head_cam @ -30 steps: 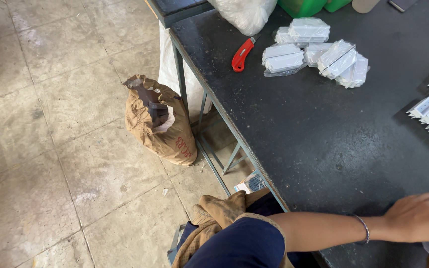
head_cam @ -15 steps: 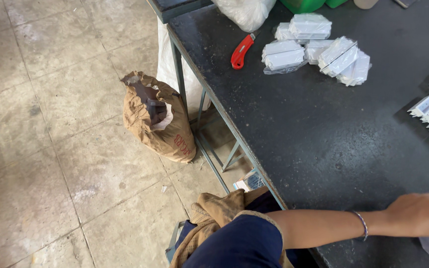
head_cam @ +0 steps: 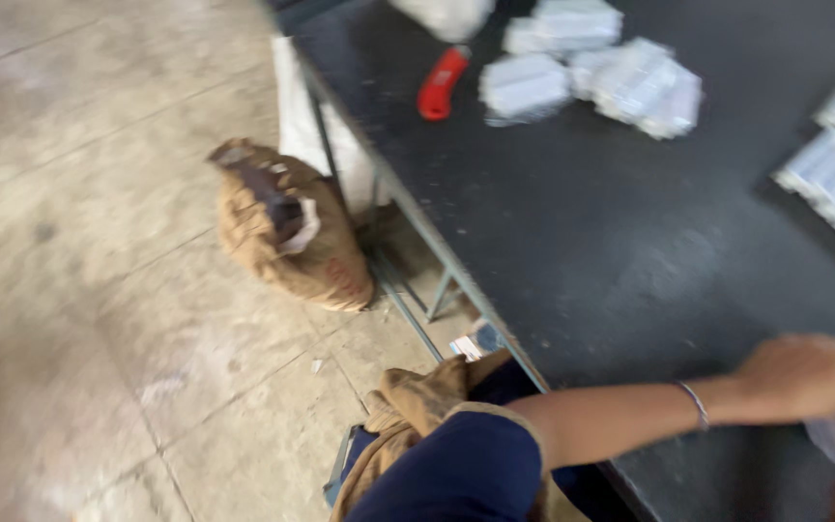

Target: The person wipes white plastic parts with a cloth, then places them into clear plastic bags. The person handles the parts one at a time, wiping each before bagging. A utility knife and a bottle are visible on the table but not used.

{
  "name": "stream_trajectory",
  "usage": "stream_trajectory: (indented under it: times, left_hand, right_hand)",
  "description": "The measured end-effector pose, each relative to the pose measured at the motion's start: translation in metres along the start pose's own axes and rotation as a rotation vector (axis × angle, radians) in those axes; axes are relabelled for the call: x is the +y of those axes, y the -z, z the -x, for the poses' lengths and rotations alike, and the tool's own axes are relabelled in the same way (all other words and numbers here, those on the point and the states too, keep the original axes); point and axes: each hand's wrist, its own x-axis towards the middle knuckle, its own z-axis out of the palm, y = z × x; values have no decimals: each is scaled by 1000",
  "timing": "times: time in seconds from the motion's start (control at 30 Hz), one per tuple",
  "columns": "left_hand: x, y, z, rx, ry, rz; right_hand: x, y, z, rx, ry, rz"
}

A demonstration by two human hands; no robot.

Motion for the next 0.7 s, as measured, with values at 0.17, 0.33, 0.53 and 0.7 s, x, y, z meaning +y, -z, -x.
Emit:
stream_trajectory:
  times: [0.17, 0.33, 0.53, 0.7]
  left_hand:
    - [10, 14, 2, -4, -70, -63]
    - [22, 22, -8, -63, -67, 61]
    - [31, 9, -13, -74, -43, 141]
    - [31, 5, -13, -67, -23, 138]
  right_hand:
    - [-7, 6, -1, 147, 85, -153]
    - [-8, 15, -7, 201, -243, -578]
    - [-19, 43, -15, -43, -440, -790]
    - [-51, 67, -20, -118, -245, -479]
